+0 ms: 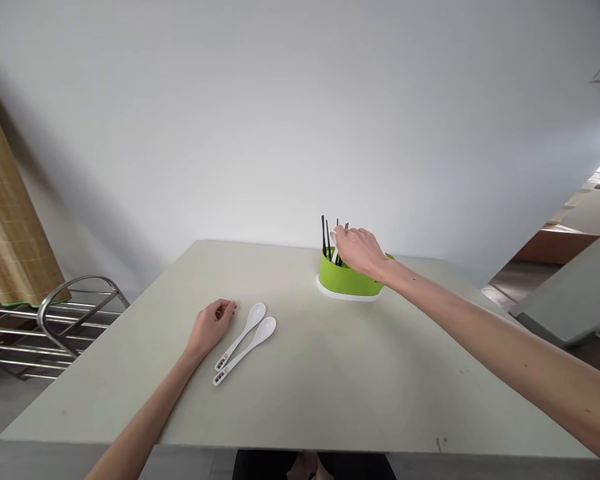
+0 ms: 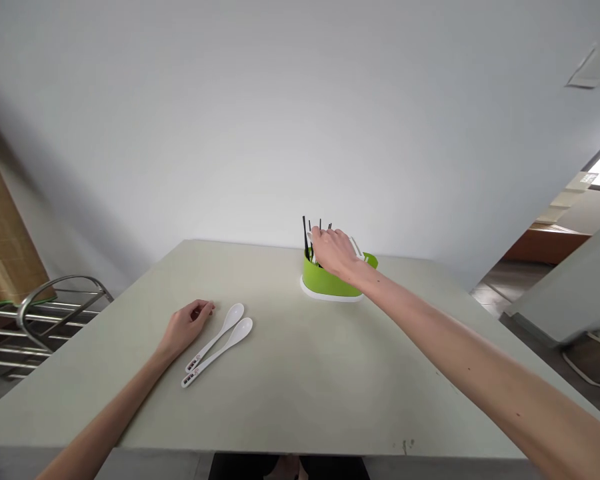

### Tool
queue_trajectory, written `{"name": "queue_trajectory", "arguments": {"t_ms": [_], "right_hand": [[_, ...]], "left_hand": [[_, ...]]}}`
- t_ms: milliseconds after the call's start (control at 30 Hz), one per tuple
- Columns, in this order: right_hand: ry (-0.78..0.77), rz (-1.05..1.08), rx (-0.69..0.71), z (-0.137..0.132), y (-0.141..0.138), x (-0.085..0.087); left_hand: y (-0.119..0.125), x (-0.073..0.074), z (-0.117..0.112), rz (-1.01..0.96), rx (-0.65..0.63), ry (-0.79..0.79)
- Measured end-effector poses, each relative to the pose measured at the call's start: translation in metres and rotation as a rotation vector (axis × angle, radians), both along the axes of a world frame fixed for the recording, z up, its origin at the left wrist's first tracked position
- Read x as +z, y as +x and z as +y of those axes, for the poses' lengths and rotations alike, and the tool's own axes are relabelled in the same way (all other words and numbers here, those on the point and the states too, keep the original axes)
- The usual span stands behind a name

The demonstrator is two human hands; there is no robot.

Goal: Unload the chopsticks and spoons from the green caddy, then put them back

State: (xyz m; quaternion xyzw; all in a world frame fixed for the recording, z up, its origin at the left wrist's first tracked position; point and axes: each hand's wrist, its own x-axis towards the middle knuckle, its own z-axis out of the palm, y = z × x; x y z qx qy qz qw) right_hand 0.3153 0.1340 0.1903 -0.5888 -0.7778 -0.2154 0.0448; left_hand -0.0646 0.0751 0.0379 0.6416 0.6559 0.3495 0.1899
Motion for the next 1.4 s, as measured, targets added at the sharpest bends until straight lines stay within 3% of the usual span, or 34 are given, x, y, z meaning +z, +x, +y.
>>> {"name": "queue_trajectory", "arguments": {"t_ms": [400, 600, 733, 867, 1000, 1133, 1267, 1400], "right_hand": [[-0.187, -0.055, -0.062, 0.037, -0.038, -0.040], [-0.153, -0.002, -0.082, 0.031, -0.038, -0.037], [-0.076, 0.040, -0.044, 0.006, -0.020, -0.024], [-0.031, 0.123, 0.092, -0.030, 0.010, -0.018], [-0.168, 0.115, 0.355, -0.074, 0.041, -0.026], [-0.299, 0.066, 0.586, -0.120, 0.060, -0.042], [-0.357, 0.129, 0.695, -0.158, 0.067, -0.052], [-0.365, 0.224, 0.733, -0.182, 0.069, -0.047]], "left_hand": [[0.001, -0.002, -0.001, 0.026, -0.032, -0.024], [0.001, 0.000, -0.002, 0.021, -0.028, -0.034], [-0.001, 0.000, -0.002, 0.032, -0.040, -0.037], [0.001, 0.000, -0.001, 0.119, -0.108, -0.028], [0.009, 0.002, -0.002, 0.243, -0.194, 0.029], [0.018, 0.001, -0.006, 0.323, -0.200, 0.050], [0.020, 0.010, -0.006, 0.387, -0.217, -0.007], [0.015, 0.028, -0.001, 0.442, -0.122, -0.124]]}}
